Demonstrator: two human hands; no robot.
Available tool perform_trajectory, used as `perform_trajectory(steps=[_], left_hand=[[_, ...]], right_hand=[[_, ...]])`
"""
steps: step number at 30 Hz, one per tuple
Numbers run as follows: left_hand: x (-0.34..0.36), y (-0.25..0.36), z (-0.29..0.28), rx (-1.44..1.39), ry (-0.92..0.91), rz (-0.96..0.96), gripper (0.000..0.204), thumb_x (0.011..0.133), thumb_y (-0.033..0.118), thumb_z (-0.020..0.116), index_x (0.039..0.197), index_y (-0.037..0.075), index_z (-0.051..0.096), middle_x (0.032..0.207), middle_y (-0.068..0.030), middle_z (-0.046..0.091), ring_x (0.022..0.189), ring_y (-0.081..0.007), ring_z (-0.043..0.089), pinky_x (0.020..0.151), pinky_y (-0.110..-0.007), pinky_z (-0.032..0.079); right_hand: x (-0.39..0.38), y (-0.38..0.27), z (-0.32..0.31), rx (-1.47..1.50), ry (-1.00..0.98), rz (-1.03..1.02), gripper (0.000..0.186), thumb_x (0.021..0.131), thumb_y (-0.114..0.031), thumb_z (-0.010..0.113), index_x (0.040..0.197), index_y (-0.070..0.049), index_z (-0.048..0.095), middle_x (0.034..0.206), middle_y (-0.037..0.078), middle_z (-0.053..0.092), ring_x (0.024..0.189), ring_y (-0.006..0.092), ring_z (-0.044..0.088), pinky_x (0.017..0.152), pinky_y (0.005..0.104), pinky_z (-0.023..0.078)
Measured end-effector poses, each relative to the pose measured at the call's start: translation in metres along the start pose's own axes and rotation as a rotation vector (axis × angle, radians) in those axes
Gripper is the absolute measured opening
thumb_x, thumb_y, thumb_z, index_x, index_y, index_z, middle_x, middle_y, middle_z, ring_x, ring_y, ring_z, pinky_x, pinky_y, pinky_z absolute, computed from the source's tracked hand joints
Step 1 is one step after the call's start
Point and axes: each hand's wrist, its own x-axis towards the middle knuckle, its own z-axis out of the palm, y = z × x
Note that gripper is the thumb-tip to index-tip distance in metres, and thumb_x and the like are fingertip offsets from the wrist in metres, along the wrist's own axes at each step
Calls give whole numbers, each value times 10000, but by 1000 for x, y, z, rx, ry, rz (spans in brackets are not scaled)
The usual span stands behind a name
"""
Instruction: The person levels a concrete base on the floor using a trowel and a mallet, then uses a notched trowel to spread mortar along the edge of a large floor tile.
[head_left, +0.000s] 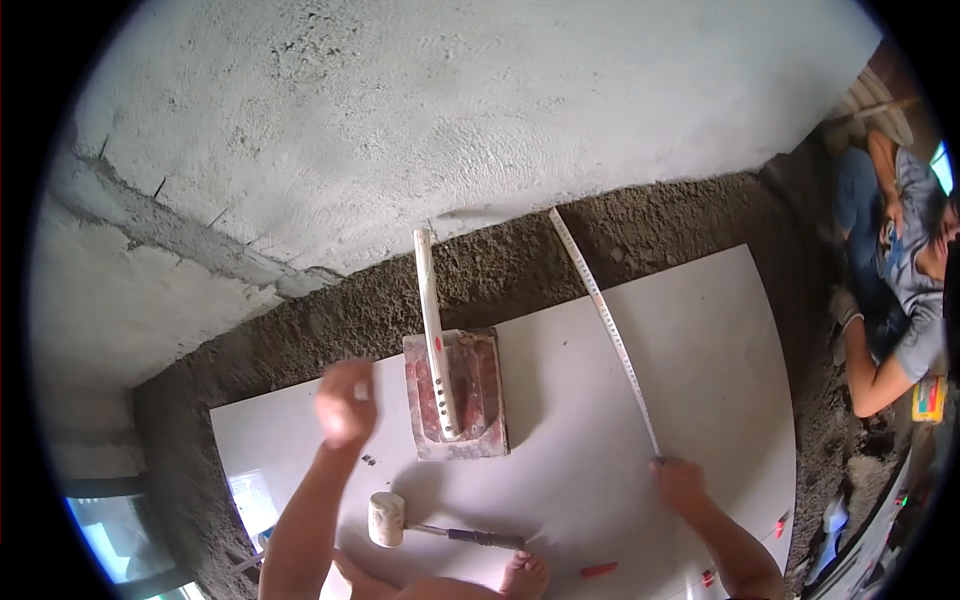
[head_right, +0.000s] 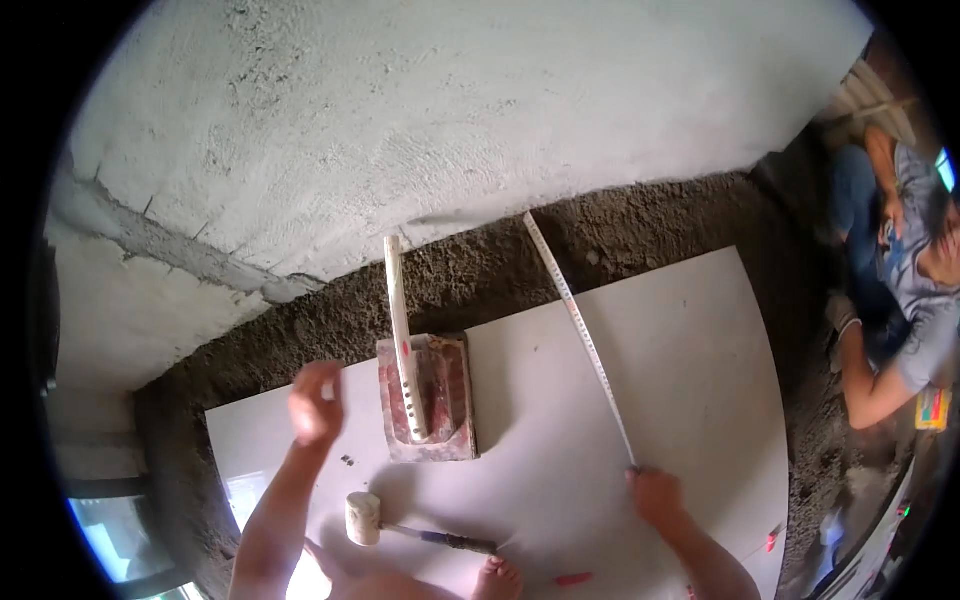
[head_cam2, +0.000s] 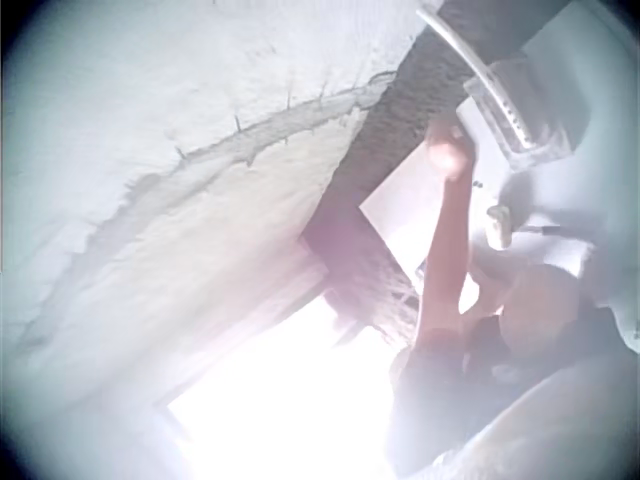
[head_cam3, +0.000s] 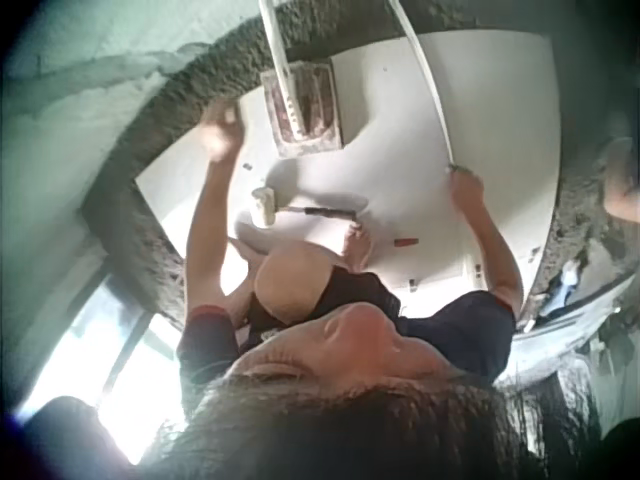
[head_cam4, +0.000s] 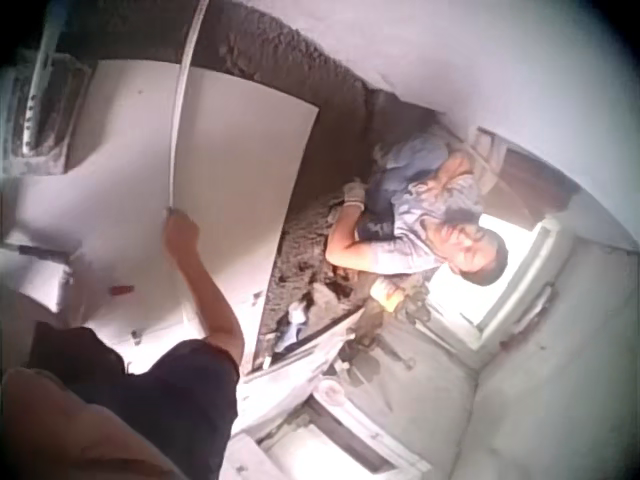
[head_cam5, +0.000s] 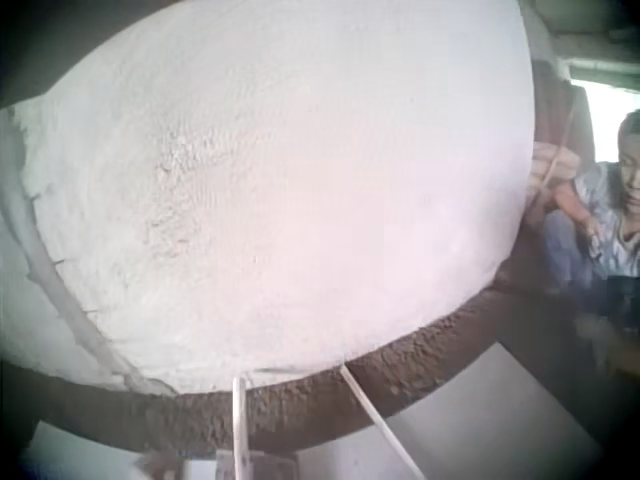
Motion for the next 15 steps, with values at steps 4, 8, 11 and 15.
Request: perform_trajectory(steps=[4, 8, 11, 15], left_hand=[[22, 100, 58, -318, -478, 298, 205, 787, 103, 640, 986, 57, 630, 1028, -124, 653, 958, -279, 617, 822, -434, 480], [12, 165, 104, -116, -782, 296, 538, 838, 314, 642, 1254, 8, 489, 1315, -198, 475, 1260, -327, 420, 1044, -478, 327], [1, 182, 124, -66, -874, 208, 768, 835, 400, 645, 1388, -30, 329, 1474, -229, 280, 1392, -358, 232, 1134, -478, 197], [-14, 193, 146, -3, -862, 83, 932, 832, 487, 613, 1438, -79, 188, 1527, -283, 89, 1435, -406, 54, 1148, -522, 91]], right_hand=[[-1, -9, -6, 107, 169, -11, 345, 937, -359, 497, 807, -83, 658, 809, 137, 655, 711, 351, 639, 645, 473, 499], [-21, -1, 0, 250, 291, 116, 278, 925, -350, 511, 874, -105, 634, 862, 109, 646, 738, 347, 632, 640, 480, 482], [-41, 40, 3, 193, 388, 282, 252, 924, -343, 515, 908, -110, 608, 902, 98, 637, 777, 338, 630, 672, 493, 474], [-41, 132, -8, 101, 442, 481, 237, 938, -323, 505, 899, -102, 582, 913, 113, 631, 805, 352, 622, 698, 499, 475]])
